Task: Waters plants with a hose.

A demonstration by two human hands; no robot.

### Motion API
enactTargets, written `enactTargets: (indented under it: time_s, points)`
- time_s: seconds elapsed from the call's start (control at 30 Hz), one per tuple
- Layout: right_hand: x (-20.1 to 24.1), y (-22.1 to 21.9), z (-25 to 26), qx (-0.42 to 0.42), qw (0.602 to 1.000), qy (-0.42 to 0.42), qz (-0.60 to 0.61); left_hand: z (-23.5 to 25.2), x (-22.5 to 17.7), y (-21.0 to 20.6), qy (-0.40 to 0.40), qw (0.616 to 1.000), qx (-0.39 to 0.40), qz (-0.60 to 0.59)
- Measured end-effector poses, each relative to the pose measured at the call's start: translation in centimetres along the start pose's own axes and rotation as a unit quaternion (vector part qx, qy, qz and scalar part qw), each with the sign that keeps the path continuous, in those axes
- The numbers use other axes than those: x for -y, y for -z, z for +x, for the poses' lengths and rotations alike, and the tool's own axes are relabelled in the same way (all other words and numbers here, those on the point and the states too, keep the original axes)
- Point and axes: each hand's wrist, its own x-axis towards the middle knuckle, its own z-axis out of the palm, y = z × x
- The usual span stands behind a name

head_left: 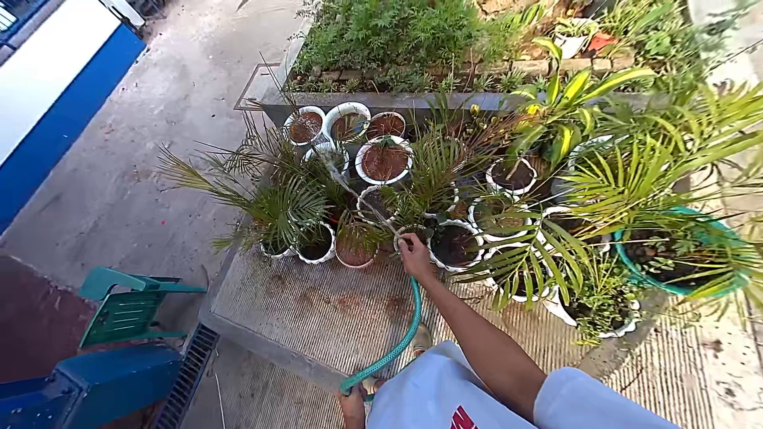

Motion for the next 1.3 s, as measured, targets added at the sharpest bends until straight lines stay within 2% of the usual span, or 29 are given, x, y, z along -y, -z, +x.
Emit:
enactTargets:
  time_s: [0.17, 0.33, 0.57, 1.07, 1.3]
  points:
    - [0.27, -0.27, -0.23, 0.016, 0.999, 0.022, -0.024, 0.08, 0.14, 0.05, -0.003, 1.000, 0.003, 0.001]
    - [0.02, 0.11, 0.34, -0.024, 1.000, 0.012, 0.003, 0.32, -0.09, 0.01, 0.001, 1.000, 0.004, 0.007]
    - [-0.04, 0.17, 0.50, -0.029, 0.999, 0.023, 0.011, 0.62, 0.06, -0.21, 0.006, 1.000, 0.005, 0.007]
    - [0.13, -0.45, -0.31, 0.021, 0.999, 0.031, -0.026, 0.78, 0.40, -0.12, 0.006, 1.000, -0.001, -0.001]
    - [0.35, -0.13, 0.17, -0.008, 1.000, 0.030, 0.000, 0.77, 0.15, -0.48, 0.000, 1.000, 0.002, 0.003]
